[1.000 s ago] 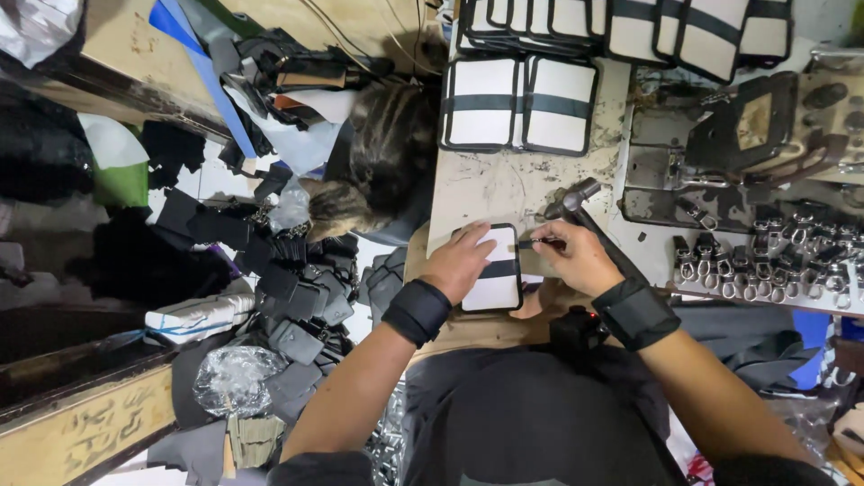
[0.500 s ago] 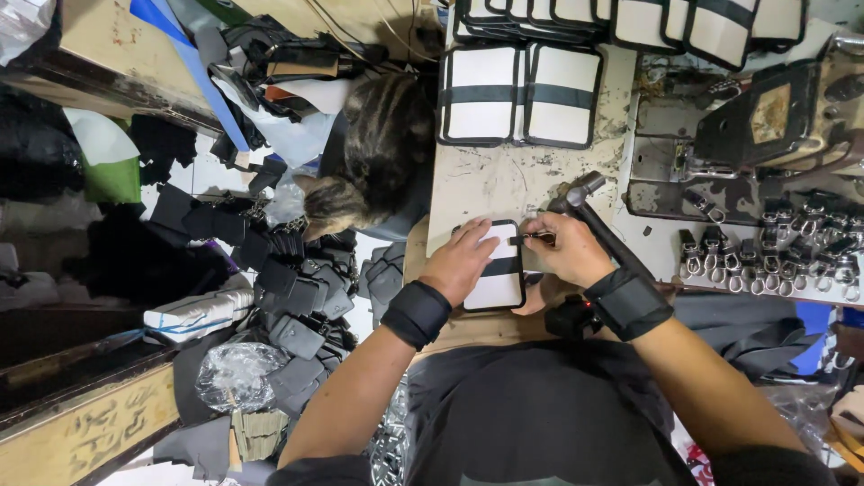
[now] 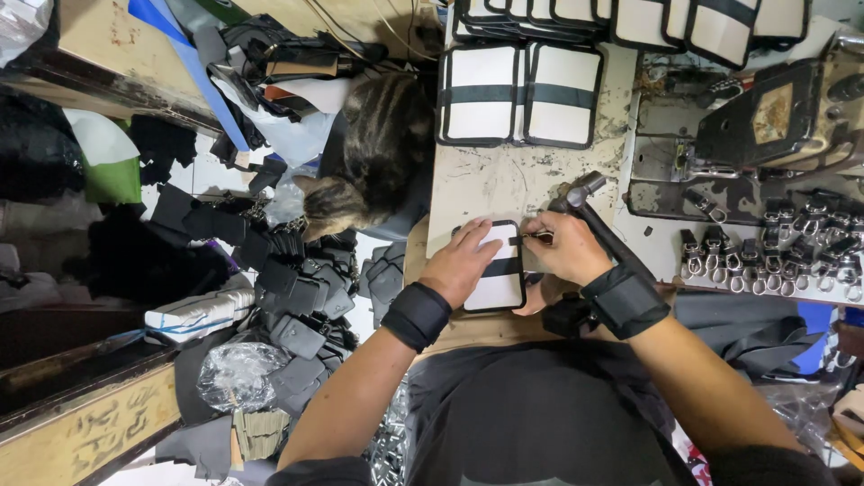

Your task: The person assembles small card-holder wallets at a workbench. They dip small black components into a container of glue, press them onto white wallet bodies with black elastic bands, tap the pieces with a hammer, and stack the finished wallets with a pile of completed units.

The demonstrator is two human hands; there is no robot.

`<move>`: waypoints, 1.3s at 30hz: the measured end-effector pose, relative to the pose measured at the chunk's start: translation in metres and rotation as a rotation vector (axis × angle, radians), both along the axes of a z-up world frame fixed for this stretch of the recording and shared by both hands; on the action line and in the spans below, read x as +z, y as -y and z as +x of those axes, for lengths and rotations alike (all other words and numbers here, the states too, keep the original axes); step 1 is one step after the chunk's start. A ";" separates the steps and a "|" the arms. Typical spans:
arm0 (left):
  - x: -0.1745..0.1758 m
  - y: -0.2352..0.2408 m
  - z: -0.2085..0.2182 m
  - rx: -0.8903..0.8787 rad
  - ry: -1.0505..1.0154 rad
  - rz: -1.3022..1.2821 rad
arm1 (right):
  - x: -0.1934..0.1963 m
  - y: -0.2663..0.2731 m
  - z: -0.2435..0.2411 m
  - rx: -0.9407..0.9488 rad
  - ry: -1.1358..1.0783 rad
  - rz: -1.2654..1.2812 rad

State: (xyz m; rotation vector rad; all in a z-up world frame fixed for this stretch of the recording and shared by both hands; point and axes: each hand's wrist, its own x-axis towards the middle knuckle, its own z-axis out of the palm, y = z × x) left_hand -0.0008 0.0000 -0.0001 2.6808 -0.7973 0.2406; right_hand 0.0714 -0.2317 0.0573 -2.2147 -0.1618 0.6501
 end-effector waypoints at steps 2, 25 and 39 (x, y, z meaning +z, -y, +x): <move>-0.003 0.000 -0.001 0.001 -0.004 0.006 | -0.003 -0.001 0.000 -0.008 0.002 -0.014; 0.031 0.006 -0.001 -0.042 -0.189 0.220 | -0.022 0.001 -0.006 -0.053 0.049 -0.030; 0.018 0.003 -0.001 -0.094 -0.281 0.204 | -0.029 0.000 -0.007 -0.078 0.065 -0.046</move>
